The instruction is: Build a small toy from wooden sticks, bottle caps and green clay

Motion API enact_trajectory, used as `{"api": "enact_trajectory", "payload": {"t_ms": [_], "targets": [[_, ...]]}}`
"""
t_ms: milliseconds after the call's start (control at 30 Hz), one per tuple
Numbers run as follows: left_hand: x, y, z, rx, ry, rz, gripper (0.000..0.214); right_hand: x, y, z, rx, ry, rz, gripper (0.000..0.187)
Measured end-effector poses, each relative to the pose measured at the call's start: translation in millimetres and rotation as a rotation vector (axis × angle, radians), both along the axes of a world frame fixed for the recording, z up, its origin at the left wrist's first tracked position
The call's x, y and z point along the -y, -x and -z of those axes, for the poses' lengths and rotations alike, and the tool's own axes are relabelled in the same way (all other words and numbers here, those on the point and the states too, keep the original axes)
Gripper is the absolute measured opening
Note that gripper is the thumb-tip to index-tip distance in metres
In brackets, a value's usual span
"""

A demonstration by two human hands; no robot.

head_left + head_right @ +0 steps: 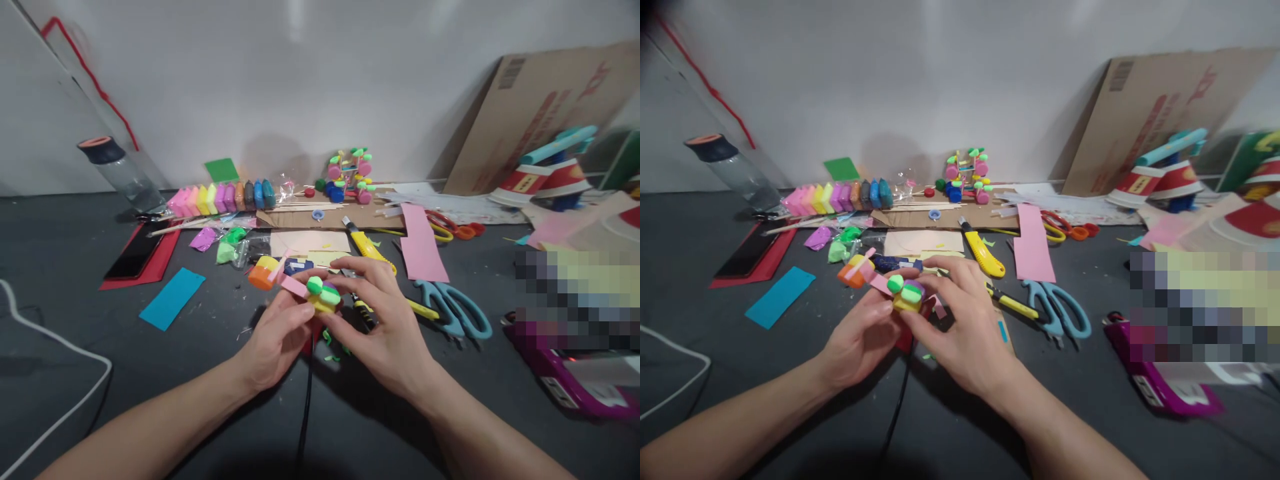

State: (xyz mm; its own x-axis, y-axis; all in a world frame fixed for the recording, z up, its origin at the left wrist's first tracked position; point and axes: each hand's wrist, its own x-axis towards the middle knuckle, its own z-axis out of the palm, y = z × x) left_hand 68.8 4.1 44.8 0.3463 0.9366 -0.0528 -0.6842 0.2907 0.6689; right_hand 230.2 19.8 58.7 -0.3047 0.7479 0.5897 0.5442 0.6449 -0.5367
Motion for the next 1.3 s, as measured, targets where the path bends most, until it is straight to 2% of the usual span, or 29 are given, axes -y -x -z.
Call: {"api": "enact_trajectory", "payload": {"t_ms": [200,400,567,733,900,1067,1300], "targets": [[-8.2,4.2,4.6,-0.090,-0.045,-0.109,0.030,-9.4,-6.6,-2.8,-0.064,0.113,-0.032,0.017],[-8.0,9.2,4.8,-0.162,-0.025,-0.119,0.025,-12.2,-8.2,-2.9,-0.049,0.111,-0.082,0.015],[-3.4,8.3,3.5,-0.139,0.015,-0.135,0.020,-13.5,-5.1,1.4,-0.043,0.133,-0.121,0.016],[-2.2,7.5,5.8,-0.077,0.016,-0.086,0.033,-14.8,-4.1,4.2,-0.082,0.168,-0.157,0.015],[-2.3,9.7,10.9,-0.082,-0.017,-0.008,0.052,-12.8,-3.0,7.2,-0.160,0.271,-0.210,0.012],[-4.5,15.9,16.3,-0.118,-0.090,0.033,0.045,-9.1,3.6,9.9,-0.247,0.398,-0.276,0.018],[-5.6,19.2,19.4,-0.119,-0.180,0.085,0.052,-4.8,7.8,7.4,-0.356,0.544,-0.320,0.028]]}}
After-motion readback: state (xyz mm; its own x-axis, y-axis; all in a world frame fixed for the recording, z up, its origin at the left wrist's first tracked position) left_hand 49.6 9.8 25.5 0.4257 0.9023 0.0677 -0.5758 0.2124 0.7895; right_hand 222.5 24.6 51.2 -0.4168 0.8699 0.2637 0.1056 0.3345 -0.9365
